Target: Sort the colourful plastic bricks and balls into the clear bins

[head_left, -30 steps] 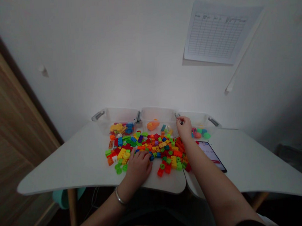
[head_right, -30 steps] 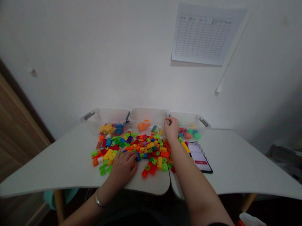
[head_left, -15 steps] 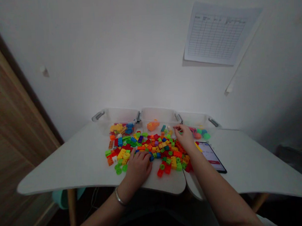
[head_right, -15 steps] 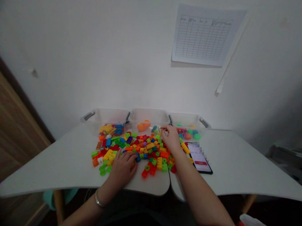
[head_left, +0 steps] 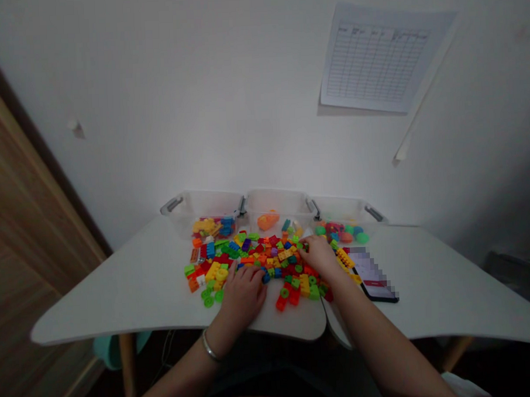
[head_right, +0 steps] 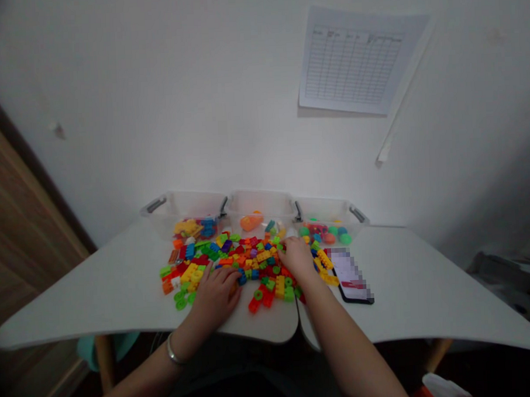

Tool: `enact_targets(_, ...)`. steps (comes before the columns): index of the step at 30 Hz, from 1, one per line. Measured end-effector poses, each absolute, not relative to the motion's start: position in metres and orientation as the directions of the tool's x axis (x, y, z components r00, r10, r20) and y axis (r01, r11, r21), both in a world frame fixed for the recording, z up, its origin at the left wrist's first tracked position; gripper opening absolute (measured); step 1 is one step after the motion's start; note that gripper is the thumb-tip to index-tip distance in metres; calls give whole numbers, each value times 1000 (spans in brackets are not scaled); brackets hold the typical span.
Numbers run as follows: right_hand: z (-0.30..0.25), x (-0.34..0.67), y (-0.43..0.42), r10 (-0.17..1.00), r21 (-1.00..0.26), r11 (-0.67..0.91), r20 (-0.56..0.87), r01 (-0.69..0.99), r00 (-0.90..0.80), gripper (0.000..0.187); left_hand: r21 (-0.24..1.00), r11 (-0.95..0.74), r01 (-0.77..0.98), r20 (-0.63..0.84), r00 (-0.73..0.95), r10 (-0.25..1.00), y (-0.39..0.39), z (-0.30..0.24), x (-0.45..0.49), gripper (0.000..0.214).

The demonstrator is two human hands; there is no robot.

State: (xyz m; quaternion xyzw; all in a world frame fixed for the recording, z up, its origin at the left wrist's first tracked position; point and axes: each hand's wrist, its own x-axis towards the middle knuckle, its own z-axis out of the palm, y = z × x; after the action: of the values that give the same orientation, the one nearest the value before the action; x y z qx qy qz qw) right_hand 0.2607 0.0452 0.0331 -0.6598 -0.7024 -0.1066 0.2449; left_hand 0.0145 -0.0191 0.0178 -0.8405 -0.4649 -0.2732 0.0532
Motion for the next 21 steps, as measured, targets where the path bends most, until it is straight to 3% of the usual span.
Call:
enact_targets(12,45,255,20,847,-190,73,529,979,40,18,158,-566,809,516,421,746,-19,19,14,23)
enact_targets(21,13,259,-23,777,-195,129,629,972,23,20,117,-601,791,567,444,694,-23,22,16,24)
